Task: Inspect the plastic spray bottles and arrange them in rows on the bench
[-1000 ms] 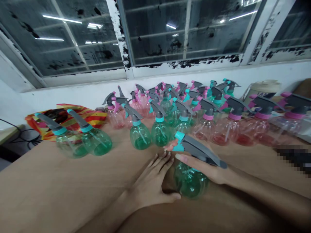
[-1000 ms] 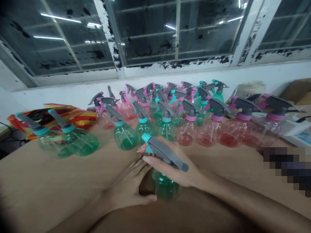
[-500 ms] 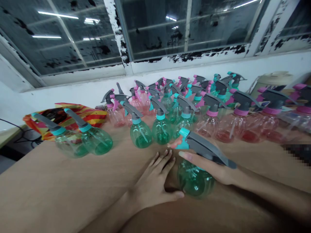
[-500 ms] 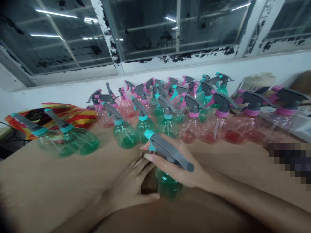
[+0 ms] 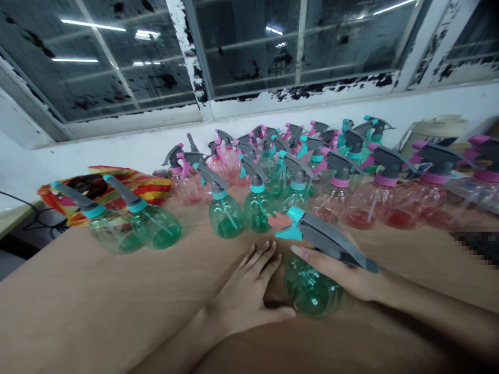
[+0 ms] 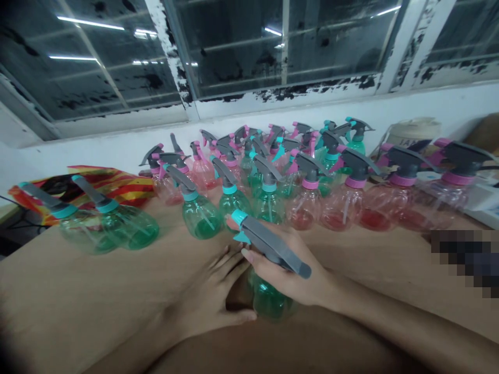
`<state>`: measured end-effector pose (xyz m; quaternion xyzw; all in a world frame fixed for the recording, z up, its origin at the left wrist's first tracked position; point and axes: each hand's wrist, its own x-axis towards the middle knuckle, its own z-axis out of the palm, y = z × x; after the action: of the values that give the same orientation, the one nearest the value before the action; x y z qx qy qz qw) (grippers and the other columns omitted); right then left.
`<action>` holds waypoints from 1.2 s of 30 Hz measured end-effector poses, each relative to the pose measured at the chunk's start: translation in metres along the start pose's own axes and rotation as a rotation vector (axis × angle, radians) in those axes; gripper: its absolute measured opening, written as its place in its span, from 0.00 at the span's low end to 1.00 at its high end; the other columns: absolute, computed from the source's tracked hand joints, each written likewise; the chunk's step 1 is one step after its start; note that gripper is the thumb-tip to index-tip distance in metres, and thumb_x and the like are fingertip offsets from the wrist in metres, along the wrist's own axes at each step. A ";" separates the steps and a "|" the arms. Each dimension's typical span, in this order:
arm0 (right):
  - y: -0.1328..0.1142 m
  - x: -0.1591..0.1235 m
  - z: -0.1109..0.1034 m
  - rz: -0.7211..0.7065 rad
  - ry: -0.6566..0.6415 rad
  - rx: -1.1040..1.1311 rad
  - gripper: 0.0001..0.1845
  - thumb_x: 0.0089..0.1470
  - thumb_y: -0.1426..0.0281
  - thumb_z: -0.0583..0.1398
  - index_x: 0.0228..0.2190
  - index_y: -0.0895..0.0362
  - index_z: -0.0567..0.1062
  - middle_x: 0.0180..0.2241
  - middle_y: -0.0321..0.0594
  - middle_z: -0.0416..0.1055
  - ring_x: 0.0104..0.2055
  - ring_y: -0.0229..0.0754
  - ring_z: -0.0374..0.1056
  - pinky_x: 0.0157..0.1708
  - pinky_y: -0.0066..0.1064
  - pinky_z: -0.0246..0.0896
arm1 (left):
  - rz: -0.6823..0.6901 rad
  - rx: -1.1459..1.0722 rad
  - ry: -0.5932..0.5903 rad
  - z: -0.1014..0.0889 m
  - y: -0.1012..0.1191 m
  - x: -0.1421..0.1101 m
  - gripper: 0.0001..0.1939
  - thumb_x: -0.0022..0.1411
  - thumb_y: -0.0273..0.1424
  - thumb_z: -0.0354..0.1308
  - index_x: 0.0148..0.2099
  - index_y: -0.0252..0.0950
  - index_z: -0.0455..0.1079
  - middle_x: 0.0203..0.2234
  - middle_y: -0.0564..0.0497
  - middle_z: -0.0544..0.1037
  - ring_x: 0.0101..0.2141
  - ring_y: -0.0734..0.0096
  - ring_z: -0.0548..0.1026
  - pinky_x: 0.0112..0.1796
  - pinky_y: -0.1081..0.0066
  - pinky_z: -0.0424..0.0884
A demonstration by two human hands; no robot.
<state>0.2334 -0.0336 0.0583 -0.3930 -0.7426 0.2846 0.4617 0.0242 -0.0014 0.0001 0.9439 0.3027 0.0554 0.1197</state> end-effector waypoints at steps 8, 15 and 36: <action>0.000 -0.001 -0.001 0.038 -0.028 -0.007 0.15 0.58 0.65 0.55 0.47 0.48 0.72 0.23 0.32 0.70 0.24 0.42 0.67 0.24 0.34 0.67 | -0.001 -0.009 0.003 0.000 -0.001 0.000 0.48 0.55 0.60 0.51 0.66 0.34 0.49 0.64 0.40 0.51 0.63 0.50 0.47 0.60 0.51 0.44; -0.005 0.003 -0.001 0.024 -0.006 0.116 0.14 0.55 0.70 0.58 0.44 0.47 0.73 0.41 0.35 0.74 0.40 0.43 0.72 0.42 0.36 0.69 | -0.015 0.014 -0.012 -0.002 0.002 0.001 0.48 0.54 0.60 0.53 0.66 0.33 0.51 0.63 0.39 0.55 0.62 0.50 0.49 0.60 0.52 0.44; -0.003 0.000 0.000 0.019 0.025 0.131 0.25 0.53 0.67 0.61 0.53 0.49 0.66 0.38 0.38 0.75 0.36 0.42 0.73 0.34 0.32 0.70 | -0.037 0.033 -0.067 -0.010 0.007 0.003 0.49 0.55 0.58 0.53 0.66 0.29 0.50 0.64 0.38 0.47 0.63 0.53 0.45 0.61 0.53 0.42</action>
<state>0.2320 -0.0351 0.0607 -0.3727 -0.7126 0.3320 0.4931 0.0289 -0.0038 0.0117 0.9413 0.3168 0.0164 0.1153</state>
